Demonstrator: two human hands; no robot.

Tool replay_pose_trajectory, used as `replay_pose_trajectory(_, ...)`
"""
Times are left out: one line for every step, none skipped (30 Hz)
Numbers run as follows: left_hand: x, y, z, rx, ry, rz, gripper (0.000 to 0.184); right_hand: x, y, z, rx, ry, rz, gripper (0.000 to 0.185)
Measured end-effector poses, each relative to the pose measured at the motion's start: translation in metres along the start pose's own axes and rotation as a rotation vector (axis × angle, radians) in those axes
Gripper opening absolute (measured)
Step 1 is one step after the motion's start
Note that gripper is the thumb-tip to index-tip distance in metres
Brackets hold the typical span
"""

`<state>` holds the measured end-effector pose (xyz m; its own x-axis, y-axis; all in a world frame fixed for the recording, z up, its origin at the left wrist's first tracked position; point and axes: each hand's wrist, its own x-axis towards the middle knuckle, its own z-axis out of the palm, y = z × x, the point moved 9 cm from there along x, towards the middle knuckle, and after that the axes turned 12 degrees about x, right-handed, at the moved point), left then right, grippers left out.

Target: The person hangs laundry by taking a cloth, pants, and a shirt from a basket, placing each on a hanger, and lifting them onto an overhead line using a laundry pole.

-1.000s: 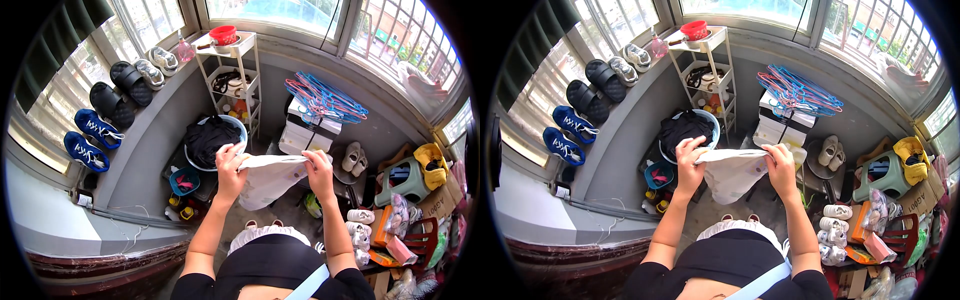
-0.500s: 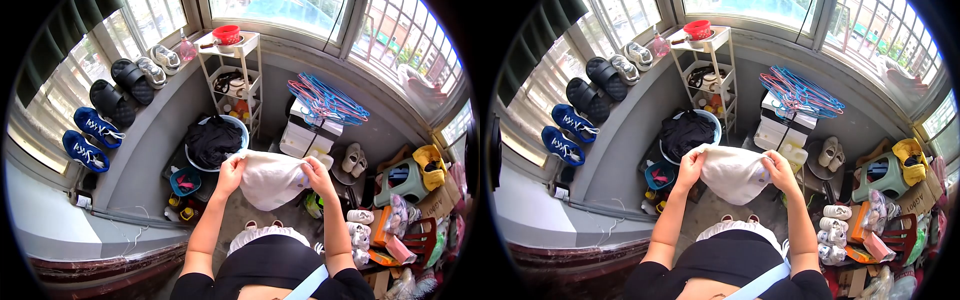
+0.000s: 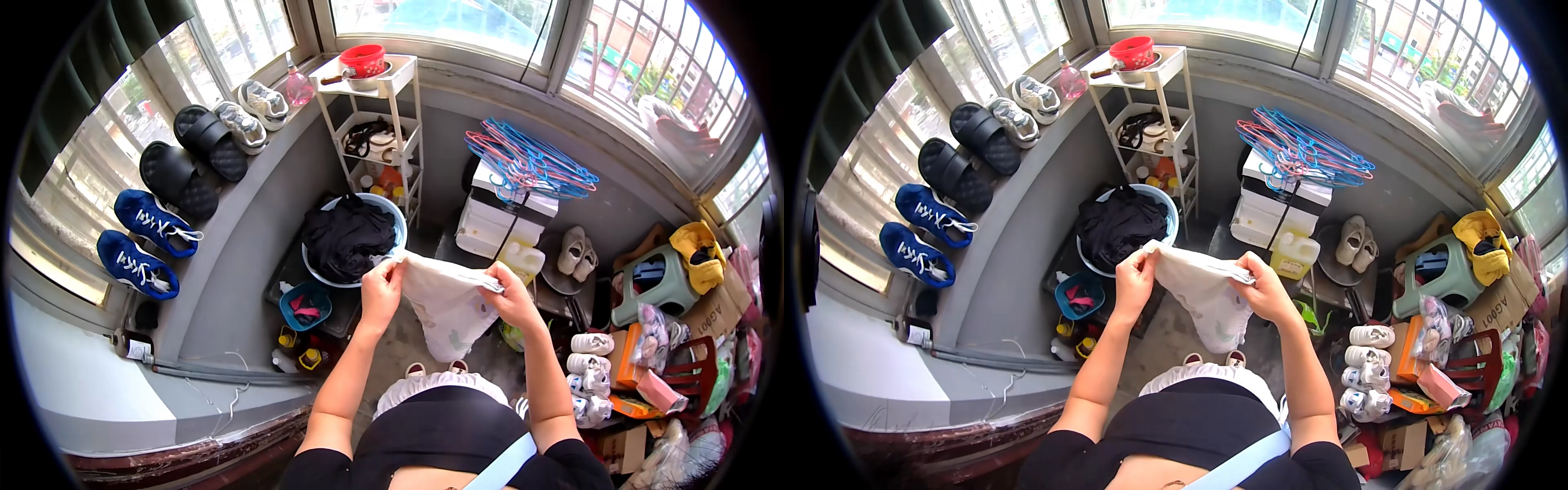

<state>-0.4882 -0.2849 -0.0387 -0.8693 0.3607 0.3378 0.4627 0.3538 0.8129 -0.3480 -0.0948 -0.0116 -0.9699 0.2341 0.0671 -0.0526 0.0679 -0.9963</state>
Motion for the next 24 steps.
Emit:
replay_pose_trajectory(0.0,-0.004,0.002,-0.113,-0.023,-0.048,0.023,0.001,0.004,0.0,0.025,0.026,-0.002,0.009)
replay_pose_trajectory(-0.001,-0.007,0.004,-0.225,-0.047,-0.097,0.023,0.002,0.008,0.002,0.05,0.051,-0.005,0.007)
replay_pose_trajectory(-0.002,-0.01,0.007,-0.337,-0.069,-0.147,0.022,0.002,0.008,0.004,0.076,0.075,-0.007,0.008)
replay_pose_trajectory(-0.003,-0.012,0.01,-0.374,-0.081,-0.162,0.021,0.002,0.002,0.011,0.062,0.047,-0.041,0.012)
replay_pose_trajectory(-0.004,-0.015,0.013,-0.411,-0.091,-0.176,0.021,0.002,-0.005,0.017,0.048,0.019,-0.075,0.017)
replay_pose_trajectory(-0.004,-0.018,0.016,-0.449,-0.102,-0.19,0.021,0.002,-0.012,0.024,0.033,-0.01,-0.11,0.022)
replay_pose_trajectory(-0.004,-0.015,0.018,-0.466,-0.108,-0.17,0.021,0.003,-0.009,0.029,0.058,-0.04,-0.087,0.025)
replay_pose_trajectory(-0.005,-0.012,0.021,-0.485,-0.115,-0.149,0.021,0.004,-0.005,0.034,0.081,-0.069,-0.064,0.029)
replay_pose_trajectory(-0.007,-0.01,0.023,-0.503,-0.122,-0.127,0.021,0.004,-0.001,0.038,0.105,-0.098,-0.041,0.032)
replay_pose_trajectory(-0.011,-0.01,0.028,-0.509,-0.163,-0.103,0.021,0.007,-0.005,0.042,0.128,-0.114,-0.091,0.03)
replay_pose_trajectory(-0.015,-0.009,0.033,-0.438,-0.198,-0.076,0.02,0.009,-0.003,0.044,0.142,-0.097,-0.096,0.03)
replay_pose_trajectory(-0.021,-0.001,0.036,-0.433,-0.199,-0.031,0.02,0.013,0.007,0.044,0.16,-0.071,-0.062,0.03)
replay_pose_trajectory(-0.026,0.009,0.038,-0.427,-0.199,0.013,0.02,0.016,0.015,0.044,0.178,-0.047,-0.028,0.031)
replay_pose_trajectory(-0.031,0.016,0.045,-0.387,-0.272,0.03,0.021,0.019,0.014,0.044,0.13,-0.017,-0.087,0.032)
replay_pose_trajectory(-0.035,0.026,0.048,-0.374,-0.301,0.061,0.025,0.021,0.018,0.043,0.088,0.014,-0.082,0.033)
replay_pose_trajectory(-0.038,0.035,0.05,-0.364,-0.298,0.089,0.03,0.023,0.02,0.042,0.099,0.022,-0.095,0.034)
replay_pose_trajectory(-0.039,0.045,0.051,-0.354,-0.294,0.117,0.037,0.026,0.022,0.041,0.11,0.029,-0.108,0.036)
replay_pose_trajectory(-0.039,0.059,0.049,-0.225,-0.35,0.139,0.055,0.029,0.027,0.04,0.165,0.024,-0.086,0.036)
replay_pose_trajectory(-0.036,0.063,0.049,-0.154,-0.279,0.18,0.057,0.032,0.031,0.04,0.221,0.018,-0.064,0.037)
replay_pose_trajectory(-0.034,0.068,0.05,-0.083,-0.206,0.221,0.059,0.035,0.034,0.038,0.277,0.011,-0.041,0.038)
replay_pose_trajectory(-0.031,0.073,0.05,-0.012,-0.133,0.261,0.062,0.037,0.028,0.04,0.258,-0.027,-0.059,0.043)
replay_pose_trajectory(-0.029,0.069,0.055,0.058,-0.088,0.253,0.061,0.038,0.023,0.042,0.251,-0.055,-0.047,0.044)
replay_pose_trajectory(-0.026,0.068,0.06,0.061,-0.07,0.25,0.059,0.04,0.018,0.042,0.244,-0.085,-0.038,0.046)
replay_pose_trajectory(-0.021,0.067,0.065,0.064,-0.052,0.248,0.057,0.045,0.022,0.039,0.19,-0.117,-0.035,0.05)
